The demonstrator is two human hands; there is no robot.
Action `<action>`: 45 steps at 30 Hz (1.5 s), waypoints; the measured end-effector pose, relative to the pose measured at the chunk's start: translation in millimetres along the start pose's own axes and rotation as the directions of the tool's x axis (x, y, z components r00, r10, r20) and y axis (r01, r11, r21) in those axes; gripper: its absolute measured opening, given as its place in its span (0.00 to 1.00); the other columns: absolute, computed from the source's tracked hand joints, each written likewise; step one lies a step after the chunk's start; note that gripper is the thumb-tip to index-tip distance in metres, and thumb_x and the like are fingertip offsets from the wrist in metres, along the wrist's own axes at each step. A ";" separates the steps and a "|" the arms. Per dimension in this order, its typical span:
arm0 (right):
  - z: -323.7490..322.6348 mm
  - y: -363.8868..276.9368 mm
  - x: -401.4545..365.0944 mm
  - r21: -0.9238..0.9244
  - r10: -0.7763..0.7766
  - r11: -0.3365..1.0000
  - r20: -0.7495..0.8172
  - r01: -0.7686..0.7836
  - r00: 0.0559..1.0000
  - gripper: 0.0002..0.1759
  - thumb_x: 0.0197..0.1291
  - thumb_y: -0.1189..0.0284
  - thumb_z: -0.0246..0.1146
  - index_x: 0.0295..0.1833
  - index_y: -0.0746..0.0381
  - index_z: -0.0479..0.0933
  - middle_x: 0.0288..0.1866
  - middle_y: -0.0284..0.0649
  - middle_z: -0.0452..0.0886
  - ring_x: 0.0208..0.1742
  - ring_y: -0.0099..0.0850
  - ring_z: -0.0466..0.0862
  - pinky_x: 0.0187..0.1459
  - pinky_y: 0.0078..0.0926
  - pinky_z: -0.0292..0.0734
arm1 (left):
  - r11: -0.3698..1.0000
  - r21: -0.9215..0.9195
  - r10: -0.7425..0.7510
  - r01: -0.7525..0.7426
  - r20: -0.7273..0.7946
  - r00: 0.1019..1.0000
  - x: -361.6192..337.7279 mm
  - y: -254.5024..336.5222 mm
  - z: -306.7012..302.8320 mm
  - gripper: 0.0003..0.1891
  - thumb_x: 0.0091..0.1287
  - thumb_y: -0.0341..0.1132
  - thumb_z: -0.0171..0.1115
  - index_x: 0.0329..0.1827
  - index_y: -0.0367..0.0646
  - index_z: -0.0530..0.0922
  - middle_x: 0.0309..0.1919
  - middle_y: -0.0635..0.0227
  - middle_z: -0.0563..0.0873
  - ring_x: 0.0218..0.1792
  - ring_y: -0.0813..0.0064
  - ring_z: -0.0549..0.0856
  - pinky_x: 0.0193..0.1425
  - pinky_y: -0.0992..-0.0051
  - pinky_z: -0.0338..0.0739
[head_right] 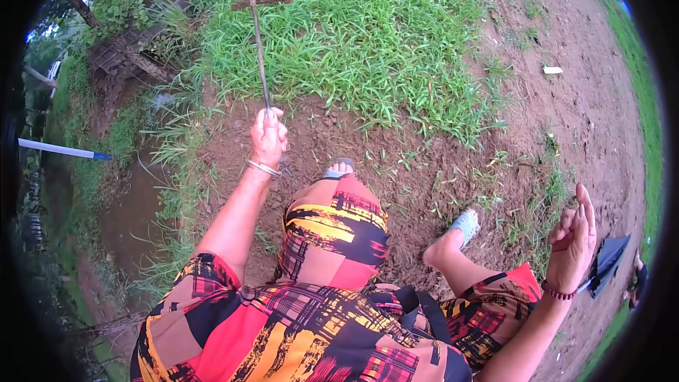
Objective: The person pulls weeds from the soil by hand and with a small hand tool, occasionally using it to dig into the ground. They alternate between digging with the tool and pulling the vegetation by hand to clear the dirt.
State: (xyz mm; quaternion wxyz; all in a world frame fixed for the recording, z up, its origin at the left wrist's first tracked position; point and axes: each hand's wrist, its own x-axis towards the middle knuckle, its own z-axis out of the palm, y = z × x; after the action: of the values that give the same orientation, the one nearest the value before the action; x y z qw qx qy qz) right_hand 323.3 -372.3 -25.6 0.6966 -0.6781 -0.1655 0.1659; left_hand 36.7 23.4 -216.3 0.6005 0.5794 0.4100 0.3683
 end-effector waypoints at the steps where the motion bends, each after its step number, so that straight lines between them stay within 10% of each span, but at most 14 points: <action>1: 2.7 0.4 0.7 0.001 0.003 1.000 -0.002 -0.003 1.000 0.26 0.66 0.69 0.51 0.67 0.66 0.58 0.29 0.26 0.70 0.24 0.12 0.66 0.21 0.08 0.62 | 0.997 -0.034 0.065 -0.065 -0.013 0.998 5.1 -1.4 10.3 0.15 0.72 0.48 0.41 0.41 0.46 0.69 0.14 0.78 0.65 0.11 0.89 0.62 0.12 0.85 0.58; 3: 5.7 1.8 -2.2 -0.034 0.006 0.999 -0.001 -0.006 1.000 0.26 0.66 0.69 0.51 0.66 0.69 0.59 0.29 0.27 0.70 0.24 0.12 0.66 0.21 0.08 0.62 | 1.000 0.021 -0.002 0.002 -0.009 1.000 10.9 -33.4 29.5 0.16 0.71 0.47 0.43 0.39 0.44 0.69 0.14 0.71 0.70 0.12 0.78 0.69 0.16 0.78 0.67; 5: 7.4 2.1 -6.0 -0.045 0.023 0.999 -0.001 -0.023 1.000 0.25 0.66 0.68 0.52 0.65 0.69 0.61 0.28 0.27 0.69 0.24 0.12 0.65 0.21 0.09 0.61 | 0.755 0.644 0.196 -0.124 -0.042 0.980 10.2 -130.3 33.2 0.16 0.69 0.46 0.46 0.37 0.40 0.71 0.19 0.60 0.78 0.20 0.60 0.78 0.25 0.66 0.74; 7: 6.0 4.4 -8.1 -0.088 0.029 0.996 0.042 -0.026 0.999 0.24 0.66 0.68 0.52 0.64 0.69 0.62 0.28 0.27 0.69 0.24 0.12 0.65 0.21 0.09 0.61 | 0.611 0.791 -0.126 -0.026 0.129 0.984 -20.8 -228.0 4.4 0.17 0.67 0.46 0.49 0.36 0.39 0.72 0.28 0.52 0.82 0.33 0.48 0.80 0.36 0.59 0.74; 9: 10.7 4.6 -10.0 -0.110 0.042 0.993 -0.014 -0.043 0.999 0.24 0.66 0.67 0.51 0.63 0.69 0.63 0.26 0.27 0.68 0.23 0.13 0.65 0.21 0.09 0.61 | 0.564 0.807 -0.293 0.176 -0.004 0.956 -45.5 -191.9 6.3 0.19 0.65 0.49 0.49 0.37 0.40 0.74 0.33 0.50 0.82 0.37 0.50 0.81 0.39 0.60 0.74; 16: 9.5 2.6 -19.6 -0.125 0.019 0.992 0.055 -0.012 0.998 0.24 0.65 0.67 0.52 0.63 0.69 0.64 0.23 0.27 0.67 0.20 0.13 0.64 0.20 0.08 0.59 | 0.497 0.852 -0.429 0.163 0.079 0.900 -81.8 -141.1 -44.1 0.19 0.65 0.47 0.49 0.36 0.38 0.77 0.37 0.46 0.81 0.42 0.50 0.81 0.46 0.58 0.73; 22: 14.0 1.5 -21.7 -0.175 0.042 0.984 0.056 -0.032 0.998 0.23 0.65 0.67 0.52 0.62 0.68 0.65 0.23 0.27 0.67 0.20 0.12 0.64 0.21 0.08 0.58 | 0.812 0.583 0.036 -0.036 0.012 0.999 -36.6 -58.9 -20.4 0.15 0.64 0.45 0.55 0.32 0.40 0.73 0.21 0.58 0.78 0.24 0.60 0.78 0.30 0.66 0.72; 24: 12.4 0.5 -20.0 -0.204 0.045 0.978 0.036 -0.037 0.998 0.23 0.65 0.67 0.52 0.62 0.67 0.65 0.23 0.26 0.67 0.20 0.12 0.64 0.21 0.08 0.58 | 0.881 0.441 0.185 -0.172 0.015 0.983 -6.1 -38.7 1.8 0.12 0.68 0.43 0.52 0.33 0.45 0.70 0.15 0.76 0.71 0.15 0.85 0.71 0.16 0.81 0.66; 27: 10.4 2.1 -19.8 -0.189 0.038 0.981 0.028 -0.032 0.999 0.22 0.66 0.67 0.52 0.62 0.66 0.66 0.23 0.26 0.68 0.20 0.12 0.64 0.21 0.08 0.58 | 0.994 0.013 0.105 -0.106 0.068 0.992 8.8 -11.6 42.6 0.11 0.69 0.43 0.51 0.34 0.46 0.69 0.17 0.77 0.71 0.15 0.88 0.70 0.15 0.85 0.64; 29: 9.9 3.0 -21.1 -0.230 0.041 0.973 0.061 -0.025 0.997 0.21 0.66 0.67 0.52 0.61 0.66 0.67 0.23 0.26 0.68 0.20 0.12 0.64 0.21 0.07 0.57 | 0.741 0.560 0.466 -0.370 -0.034 0.884 24.5 -79.3 42.7 0.11 0.67 0.40 0.52 0.35 0.41 0.69 0.19 0.66 0.74 0.18 0.71 0.75 0.24 0.72 0.74; 30: 11.3 3.1 -21.2 -0.232 0.042 0.972 0.056 -0.028 0.998 0.21 0.66 0.67 0.52 0.61 0.66 0.67 0.23 0.26 0.68 0.20 0.12 0.64 0.21 0.07 0.57 | 0.773 0.632 0.104 -0.050 -0.048 0.993 10.1 -88.1 38.0 0.13 0.66 0.42 0.52 0.37 0.39 0.71 0.25 0.56 0.80 0.28 0.56 0.80 0.36 0.63 0.76; 33: 13.0 3.0 -23.0 -0.309 0.109 0.946 0.019 -0.098 0.994 0.20 0.66 0.67 0.52 0.60 0.65 0.68 0.22 0.26 0.68 0.20 0.12 0.64 0.21 0.08 0.57 | 0.434 0.877 -0.411 0.208 -0.013 0.911 -34.8 -164.2 -10.8 0.19 0.63 0.49 0.52 0.42 0.41 0.74 0.38 0.47 0.81 0.44 0.49 0.79 0.47 0.58 0.73; 45: 12.6 -2.1 -26.7 -0.317 0.038 0.949 0.110 -0.002 0.993 0.21 0.66 0.65 0.52 0.60 0.66 0.68 0.22 0.26 0.67 0.21 0.12 0.63 0.22 0.08 0.57 | 0.646 0.684 -0.428 0.339 -0.043 0.903 -119.1 -173.5 -81.0 0.21 0.64 0.51 0.49 0.35 0.38 0.77 0.33 0.46 0.81 0.39 0.46 0.80 0.44 0.56 0.73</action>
State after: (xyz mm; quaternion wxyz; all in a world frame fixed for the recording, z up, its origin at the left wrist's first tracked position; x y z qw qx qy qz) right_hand 293.8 -373.3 -23.3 0.5668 -0.7718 -0.2227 0.1828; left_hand -90.2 -64.0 -381.0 0.4358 0.6785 0.5910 0.0216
